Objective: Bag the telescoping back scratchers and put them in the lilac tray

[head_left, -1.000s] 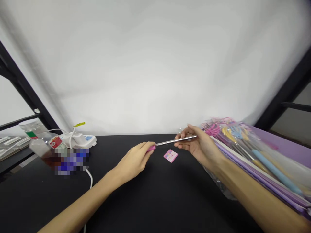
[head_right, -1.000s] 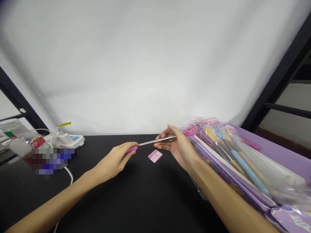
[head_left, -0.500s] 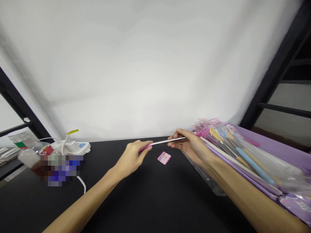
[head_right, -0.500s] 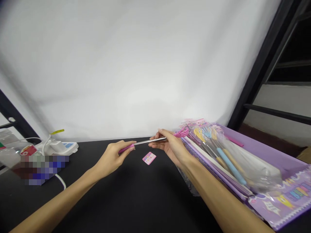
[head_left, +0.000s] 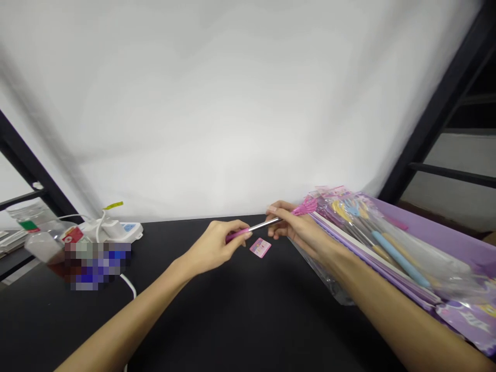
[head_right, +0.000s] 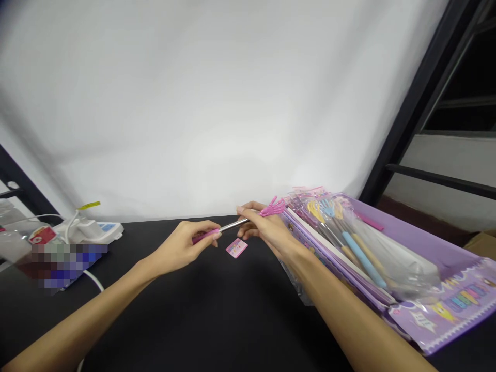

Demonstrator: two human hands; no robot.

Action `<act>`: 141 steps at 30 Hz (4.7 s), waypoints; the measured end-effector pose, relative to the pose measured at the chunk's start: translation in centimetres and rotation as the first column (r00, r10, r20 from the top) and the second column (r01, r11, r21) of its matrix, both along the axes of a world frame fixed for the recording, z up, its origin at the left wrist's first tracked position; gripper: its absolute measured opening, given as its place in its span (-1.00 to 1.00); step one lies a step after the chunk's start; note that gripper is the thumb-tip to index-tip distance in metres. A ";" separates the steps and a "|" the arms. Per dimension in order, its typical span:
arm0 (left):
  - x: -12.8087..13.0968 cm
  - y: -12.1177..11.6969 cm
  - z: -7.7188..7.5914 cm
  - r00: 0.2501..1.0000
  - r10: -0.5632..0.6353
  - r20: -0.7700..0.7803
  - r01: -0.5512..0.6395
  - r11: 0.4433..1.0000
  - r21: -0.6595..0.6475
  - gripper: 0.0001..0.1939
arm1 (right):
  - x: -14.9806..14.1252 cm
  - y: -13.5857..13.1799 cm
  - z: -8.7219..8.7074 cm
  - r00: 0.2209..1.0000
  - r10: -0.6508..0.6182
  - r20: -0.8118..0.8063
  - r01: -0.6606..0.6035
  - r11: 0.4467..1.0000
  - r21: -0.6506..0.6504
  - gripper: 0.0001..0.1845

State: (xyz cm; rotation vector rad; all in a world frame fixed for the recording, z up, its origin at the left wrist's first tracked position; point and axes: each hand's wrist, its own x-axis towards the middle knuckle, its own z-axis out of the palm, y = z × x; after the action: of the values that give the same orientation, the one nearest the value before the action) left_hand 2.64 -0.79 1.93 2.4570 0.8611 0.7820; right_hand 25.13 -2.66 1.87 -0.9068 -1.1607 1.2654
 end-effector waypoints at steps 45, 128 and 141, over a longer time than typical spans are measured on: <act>-0.4 0.8 0.4 0.988 0.033 -0.149 -0.017 0.994 0.107 -0.65 | 1.3 0.0 -0.7 0.826 -0.193 0.530 -0.012 0.933 0.359 -0.70; -2.5 3.8 -2.6 0.909 0.416 -0.006 -0.232 0.517 0.824 -0.86 | -2.3 -0.4 -1.9 0.903 -0.209 -0.376 0.250 0.966 0.063 -0.77; -0.1 2.0 -2.1 0.911 0.377 -0.164 -0.057 0.509 0.859 -0.80 | -2.5 -0.5 -2.2 0.881 -0.275 -0.386 0.307 0.951 0.023 -0.75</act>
State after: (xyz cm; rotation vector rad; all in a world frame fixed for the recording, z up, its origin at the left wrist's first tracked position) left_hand 2.56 1.20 -0.15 3.4867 1.1208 1.0798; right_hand 22.63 -3.19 -0.31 -0.7034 -0.7325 1.0754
